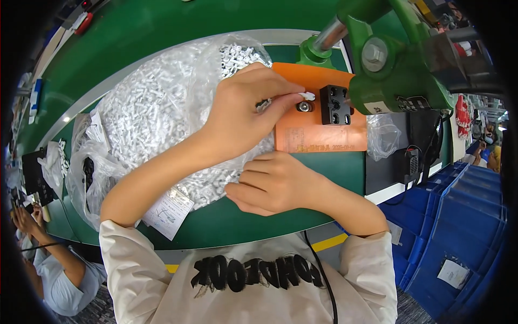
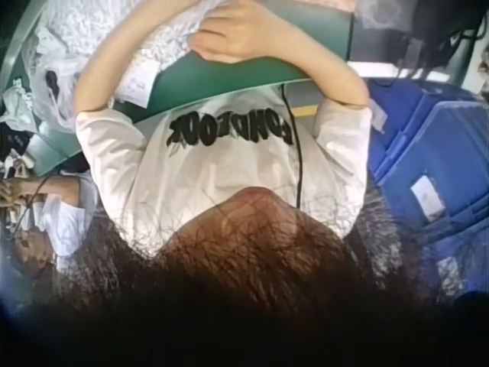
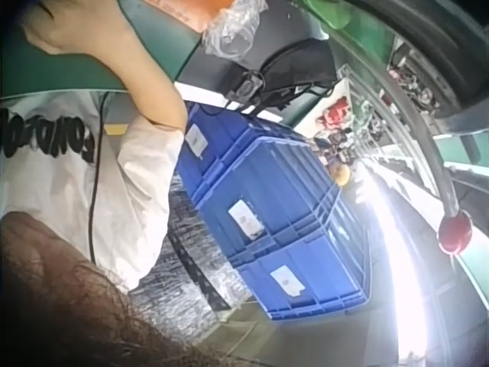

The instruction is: The person assembles small plastic components by hand, pressing small white parts into an orange base using a manual press machine.

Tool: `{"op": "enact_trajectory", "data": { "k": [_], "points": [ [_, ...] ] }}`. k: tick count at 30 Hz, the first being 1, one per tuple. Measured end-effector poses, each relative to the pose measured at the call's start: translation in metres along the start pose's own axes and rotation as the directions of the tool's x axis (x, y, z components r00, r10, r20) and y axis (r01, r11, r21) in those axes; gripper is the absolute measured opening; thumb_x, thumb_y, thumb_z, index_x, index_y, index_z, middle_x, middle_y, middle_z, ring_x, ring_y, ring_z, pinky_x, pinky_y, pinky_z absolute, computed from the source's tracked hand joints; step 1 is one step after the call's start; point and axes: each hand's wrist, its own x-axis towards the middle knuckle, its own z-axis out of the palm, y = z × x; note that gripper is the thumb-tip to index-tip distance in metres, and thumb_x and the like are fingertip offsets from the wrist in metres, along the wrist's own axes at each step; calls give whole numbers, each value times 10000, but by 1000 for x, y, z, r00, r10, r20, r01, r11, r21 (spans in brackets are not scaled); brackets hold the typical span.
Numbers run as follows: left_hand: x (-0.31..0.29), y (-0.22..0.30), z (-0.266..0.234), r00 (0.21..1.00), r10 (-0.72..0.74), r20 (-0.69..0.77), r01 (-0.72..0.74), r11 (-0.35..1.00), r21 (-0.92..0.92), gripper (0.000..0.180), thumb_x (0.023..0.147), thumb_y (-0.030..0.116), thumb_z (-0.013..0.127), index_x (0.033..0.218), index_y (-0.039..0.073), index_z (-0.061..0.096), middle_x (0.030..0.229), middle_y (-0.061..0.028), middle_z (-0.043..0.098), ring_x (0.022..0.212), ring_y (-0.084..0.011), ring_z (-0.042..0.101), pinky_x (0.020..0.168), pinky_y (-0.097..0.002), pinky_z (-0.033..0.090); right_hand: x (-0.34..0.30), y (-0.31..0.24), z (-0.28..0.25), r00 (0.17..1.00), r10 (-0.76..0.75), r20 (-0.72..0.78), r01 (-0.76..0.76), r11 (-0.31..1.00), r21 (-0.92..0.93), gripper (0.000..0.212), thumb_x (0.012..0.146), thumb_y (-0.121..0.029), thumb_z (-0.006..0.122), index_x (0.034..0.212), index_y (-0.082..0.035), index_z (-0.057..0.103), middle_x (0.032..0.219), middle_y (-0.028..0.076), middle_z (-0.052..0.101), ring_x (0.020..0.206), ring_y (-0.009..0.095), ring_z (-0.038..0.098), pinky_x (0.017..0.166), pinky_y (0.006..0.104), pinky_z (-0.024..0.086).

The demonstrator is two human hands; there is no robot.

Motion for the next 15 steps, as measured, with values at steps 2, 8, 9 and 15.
{"op": "enact_trajectory", "data": {
  "k": [2,8,9,15],
  "points": [
    [2,-2,8,999,15,42,-18,998,55,152,765,41,732,913,20,764,806,-94,700,764,-261,608,697,-355,494,-2,1,0,1000,12,-15,-12,1000,13,183,723,-82,758,858,-46,639,647,17,510,565,168,546,515,280,456],
    [1,-4,20,998,-6,60,4,1000,20,144,768,101,730,889,35,770,820,-63,707,827,-249,598,767,-375,467,-2,0,-1,999,33,7,-32,999,-23,180,716,-82,761,834,-58,626,641,17,500,570,166,540,532,284,453],
    [2,-3,21,998,-3,62,2,1000,19,144,768,101,730,889,35,770,820,-63,707,827,-249,598,767,-375,467,-1,0,0,1000,30,-6,-30,999,-40,170,727,-114,735,780,-68,581,622,14,498,563,167,548,530,293,453],
    [10,-6,38,997,41,62,-43,998,40,140,782,132,716,882,55,777,852,-36,715,868,-232,599,800,-363,446,-1,3,-1,999,29,-16,-30,998,-57,164,730,-126,730,766,-74,578,624,6,498,581,165,542,571,297,447]
  ]
}}
